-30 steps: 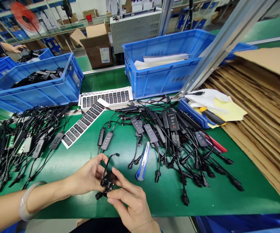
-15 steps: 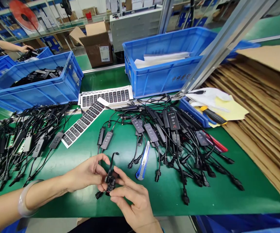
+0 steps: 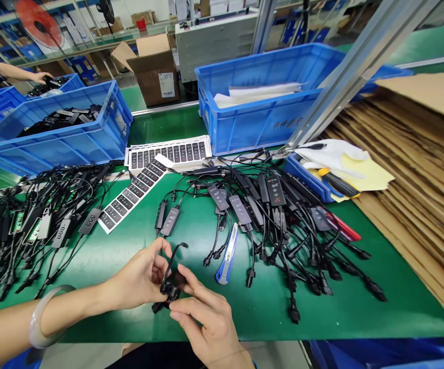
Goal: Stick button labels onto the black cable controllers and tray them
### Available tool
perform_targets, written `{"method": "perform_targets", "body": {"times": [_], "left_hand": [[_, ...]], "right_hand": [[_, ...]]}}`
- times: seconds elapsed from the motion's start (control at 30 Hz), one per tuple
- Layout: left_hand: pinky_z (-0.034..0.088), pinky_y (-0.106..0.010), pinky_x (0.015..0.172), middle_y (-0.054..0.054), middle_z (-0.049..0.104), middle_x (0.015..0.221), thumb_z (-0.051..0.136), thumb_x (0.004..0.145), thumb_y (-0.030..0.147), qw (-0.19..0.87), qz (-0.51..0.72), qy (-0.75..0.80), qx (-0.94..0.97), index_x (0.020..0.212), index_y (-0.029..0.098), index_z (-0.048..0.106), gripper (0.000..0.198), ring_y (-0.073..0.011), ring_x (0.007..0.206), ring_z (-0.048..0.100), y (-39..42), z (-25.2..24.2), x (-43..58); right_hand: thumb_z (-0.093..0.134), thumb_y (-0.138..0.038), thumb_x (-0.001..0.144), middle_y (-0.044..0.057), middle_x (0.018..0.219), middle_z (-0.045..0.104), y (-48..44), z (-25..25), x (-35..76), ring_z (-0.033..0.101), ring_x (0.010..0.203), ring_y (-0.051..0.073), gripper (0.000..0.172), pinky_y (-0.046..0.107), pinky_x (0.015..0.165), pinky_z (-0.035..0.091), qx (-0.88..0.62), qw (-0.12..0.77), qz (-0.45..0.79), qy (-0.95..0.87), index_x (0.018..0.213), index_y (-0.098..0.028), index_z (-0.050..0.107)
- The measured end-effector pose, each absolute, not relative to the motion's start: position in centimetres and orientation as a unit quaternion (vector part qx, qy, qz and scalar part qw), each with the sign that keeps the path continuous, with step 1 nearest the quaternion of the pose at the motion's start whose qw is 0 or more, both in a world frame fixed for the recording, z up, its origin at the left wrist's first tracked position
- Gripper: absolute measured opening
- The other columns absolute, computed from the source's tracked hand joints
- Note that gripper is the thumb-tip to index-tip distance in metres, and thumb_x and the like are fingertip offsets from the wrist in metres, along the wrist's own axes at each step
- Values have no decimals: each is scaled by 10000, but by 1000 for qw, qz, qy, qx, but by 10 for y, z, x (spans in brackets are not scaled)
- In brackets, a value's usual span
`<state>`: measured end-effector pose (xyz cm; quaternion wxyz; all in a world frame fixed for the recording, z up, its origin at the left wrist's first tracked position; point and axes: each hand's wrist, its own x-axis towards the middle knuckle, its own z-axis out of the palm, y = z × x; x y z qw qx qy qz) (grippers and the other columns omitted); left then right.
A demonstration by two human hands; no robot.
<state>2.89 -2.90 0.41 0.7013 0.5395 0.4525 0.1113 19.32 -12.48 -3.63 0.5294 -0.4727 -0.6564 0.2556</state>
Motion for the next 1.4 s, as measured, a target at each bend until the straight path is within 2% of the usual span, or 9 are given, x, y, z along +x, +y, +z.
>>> {"method": "perform_targets", "body": {"times": [0.13, 0.3, 0.53, 0.7, 0.83, 0.97, 1.13, 1.3, 1.4], "left_hand": [[349, -160, 463, 121, 580, 602, 745, 526, 59, 712, 125, 457, 519, 897, 250, 365, 564, -60, 485, 479, -29, 0, 30], [409, -184, 513, 70, 670, 612, 702, 574, 77, 784, 123, 432, 429, 902, 239, 360, 501, -83, 513, 569, -23, 0, 27], [476, -237, 575, 21, 701, 634, 775, 625, 166, 790, 107, 450, 402, 875, 207, 445, 417, -113, 554, 613, -17, 14, 25], [464, -222, 568, -10, 642, 656, 687, 660, 209, 737, 128, 486, 452, 764, 128, 663, 134, -94, 555, 563, -12, 16, 24], [426, -215, 501, 26, 489, 553, 568, 667, 215, 742, 168, 496, 420, 615, 142, 590, 92, -78, 477, 453, -6, 18, 24], [414, -217, 464, 44, 429, 532, 505, 715, 215, 783, 216, 454, 366, 637, 194, 464, 91, -96, 475, 388, -2, 13, 30], [470, -245, 539, 16, 564, 590, 561, 821, 359, 756, 233, 449, 415, 734, 191, 493, 202, -125, 547, 523, -5, -3, 39], [449, -225, 529, 37, 539, 561, 614, 798, 492, 741, 277, 446, 418, 665, 195, 474, 354, -106, 528, 501, -5, -10, 47], [439, -206, 535, 21, 563, 600, 692, 741, 540, 739, 285, 448, 414, 704, 161, 571, 400, -99, 563, 514, -1, -8, 49]], "right_hand": [[635, -121, 847, 141, 1206, 692, -125, -36, 194, 749, 898, 228, 143, 236, 775, 609, -473, 529, 272, -650, 813, -198, 751], [649, -118, 840, 134, 1186, 702, -124, -36, 199, 686, 1058, 286, 138, 262, 800, 607, -477, 540, 303, -624, 816, -211, 749], [648, -118, 843, 131, 1166, 710, -123, -36, 200, 664, 1090, 299, 135, 274, 792, 612, -470, 547, 318, -615, 818, -208, 747], [650, -104, 838, 137, 1185, 703, -123, -38, 201, 650, 1114, 297, 128, 265, 809, 605, -464, 561, 328, -602, 818, -197, 737], [637, -157, 874, 113, 1076, 755, -124, -41, 203, 642, 1137, 297, 114, 321, 862, 595, -458, 573, 387, -559, 846, -219, 729], [602, -272, 929, 85, 996, 771, -120, -43, 203, 717, 995, 282, 108, 346, 826, 611, -410, 624, 497, -442, 885, -234, 693], [593, -380, 936, 61, 835, 782, -113, -39, 205, 752, 885, 255, 154, 336, 756, 622, -357, 662, 569, -332, 985, -240, 634], [672, -429, 872, 63, 869, 759, -111, -29, 209, 756, 836, 264, 251, 344, 718, 604, -422, 634, 589, -271, 1008, -227, 610], [688, -438, 854, 73, 928, 740, -111, -26, 211, 753, 774, 237, 308, 305, 655, 578, -447, 633, 569, -275, 1066, -230, 607]]}}
